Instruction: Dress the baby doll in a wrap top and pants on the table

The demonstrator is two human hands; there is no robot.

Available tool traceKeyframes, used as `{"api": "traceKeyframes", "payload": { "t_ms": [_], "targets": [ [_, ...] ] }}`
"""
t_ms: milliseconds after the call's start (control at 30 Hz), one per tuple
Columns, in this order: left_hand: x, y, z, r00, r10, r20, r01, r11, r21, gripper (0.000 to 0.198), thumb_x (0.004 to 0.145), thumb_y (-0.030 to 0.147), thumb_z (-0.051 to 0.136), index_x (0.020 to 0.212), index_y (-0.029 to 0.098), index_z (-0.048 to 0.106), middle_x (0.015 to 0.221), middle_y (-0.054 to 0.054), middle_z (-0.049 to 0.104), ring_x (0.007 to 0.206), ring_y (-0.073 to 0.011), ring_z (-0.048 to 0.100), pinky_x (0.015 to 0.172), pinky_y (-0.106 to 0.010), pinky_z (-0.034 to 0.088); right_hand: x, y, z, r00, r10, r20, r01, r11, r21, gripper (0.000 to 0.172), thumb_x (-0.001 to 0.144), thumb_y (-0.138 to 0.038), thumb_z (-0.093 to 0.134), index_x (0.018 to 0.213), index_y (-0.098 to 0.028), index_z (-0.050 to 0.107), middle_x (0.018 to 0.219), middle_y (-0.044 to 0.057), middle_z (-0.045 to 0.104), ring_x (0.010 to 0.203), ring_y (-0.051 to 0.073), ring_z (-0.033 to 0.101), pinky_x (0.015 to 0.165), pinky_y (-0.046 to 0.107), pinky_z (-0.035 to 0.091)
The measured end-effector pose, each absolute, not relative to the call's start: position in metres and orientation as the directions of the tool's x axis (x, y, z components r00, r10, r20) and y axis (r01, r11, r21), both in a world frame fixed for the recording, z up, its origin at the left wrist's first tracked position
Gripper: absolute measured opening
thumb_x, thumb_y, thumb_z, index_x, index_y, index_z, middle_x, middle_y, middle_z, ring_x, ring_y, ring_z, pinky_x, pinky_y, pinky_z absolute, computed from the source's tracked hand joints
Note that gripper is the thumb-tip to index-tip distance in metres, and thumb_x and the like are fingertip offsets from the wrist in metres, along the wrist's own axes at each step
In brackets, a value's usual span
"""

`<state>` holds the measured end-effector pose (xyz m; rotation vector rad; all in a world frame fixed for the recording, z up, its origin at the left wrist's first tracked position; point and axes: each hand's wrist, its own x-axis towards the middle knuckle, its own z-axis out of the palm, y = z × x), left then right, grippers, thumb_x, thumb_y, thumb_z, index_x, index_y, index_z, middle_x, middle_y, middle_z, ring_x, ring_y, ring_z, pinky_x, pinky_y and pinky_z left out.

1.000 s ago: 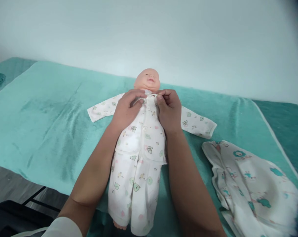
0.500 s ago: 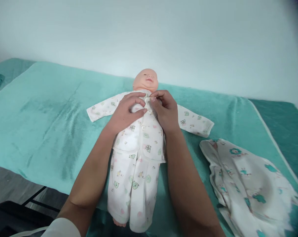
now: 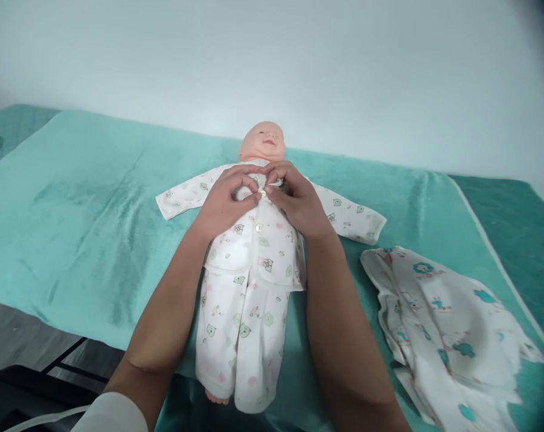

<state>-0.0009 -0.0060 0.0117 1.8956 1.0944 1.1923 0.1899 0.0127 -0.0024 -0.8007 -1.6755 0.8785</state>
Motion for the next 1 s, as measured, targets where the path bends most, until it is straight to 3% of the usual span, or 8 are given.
{"api": "traceKeyframes", "payload": {
  "t_ms": [133, 333, 500, 733, 1000],
  "targets": [
    [-0.001, -0.006, 0.012, 0.232, 0.892, 0.387, 0.335, -0.447, 0.829, 0.007, 0.089, 0.021, 0.07, 0.084, 0.025, 0.066, 0.14, -0.005, 0.07, 0.14, -0.0242, 0.058, 0.123, -0.048, 0.042, 0.186, 0.012, -0.005, -0.165, 0.886, 0.432, 0.067, 0.447, -0.892, 0.043, 0.088, -0.07, 0.071, 0.091, -0.028, 0.061, 0.097, 0.002, 0.068, 0.094, 0.022, 0.064, 0.089, 0.04, 0.053],
    [0.001, -0.007, 0.013, 0.221, 0.884, 0.411, 0.348, -0.466, 0.814, 0.007, 0.087, 0.019, 0.068, 0.083, 0.024, 0.065, 0.139, -0.006, 0.071, 0.137, -0.0244, 0.06, 0.122, -0.048, 0.043, 0.186, 0.013, -0.01, -0.131, 0.899, 0.419, 0.065, 0.43, -0.901, 0.046, 0.086, -0.072, 0.074, 0.091, -0.028, 0.06, 0.084, -0.001, 0.061, 0.075, 0.018, 0.054, 0.068, 0.036, 0.047],
    [0.001, -0.006, 0.01, 0.208, 0.88, 0.427, 0.303, -0.473, 0.827, 0.008, 0.086, 0.02, 0.071, 0.082, 0.024, 0.066, 0.137, -0.005, 0.071, 0.136, -0.0258, 0.061, 0.121, -0.049, 0.044, 0.186, 0.012, -0.008, -0.144, 0.891, 0.43, 0.054, 0.441, -0.896, 0.043, 0.089, -0.069, 0.072, 0.091, -0.028, 0.06, 0.084, 0.0, 0.059, 0.075, 0.018, 0.053, 0.067, 0.035, 0.044],
    [-0.001, -0.004, 0.006, 0.189, 0.89, 0.415, 0.234, -0.451, 0.861, 0.009, 0.087, 0.026, 0.076, 0.083, 0.024, 0.068, 0.138, -0.005, 0.07, 0.136, -0.026, 0.062, 0.121, -0.05, 0.045, 0.194, 0.007, 0.0, -0.269, 0.865, 0.424, 0.105, 0.464, -0.88, 0.034, 0.089, -0.06, 0.077, 0.101, -0.029, 0.07, 0.105, 0.001, 0.067, 0.095, 0.02, 0.06, 0.081, 0.037, 0.046],
    [-0.004, -0.004, 0.009, 0.224, 0.891, 0.395, 0.204, -0.439, 0.875, 0.015, 0.091, 0.036, 0.076, 0.084, 0.024, 0.07, 0.139, -0.006, 0.07, 0.14, -0.0275, 0.059, 0.124, -0.052, 0.042, 0.193, 0.006, 0.003, -0.242, 0.895, 0.374, 0.134, 0.413, -0.901, 0.034, 0.085, -0.057, 0.081, 0.095, -0.027, 0.068, 0.096, 0.0, 0.065, 0.083, 0.018, 0.055, 0.073, 0.035, 0.044]
  ]
}}
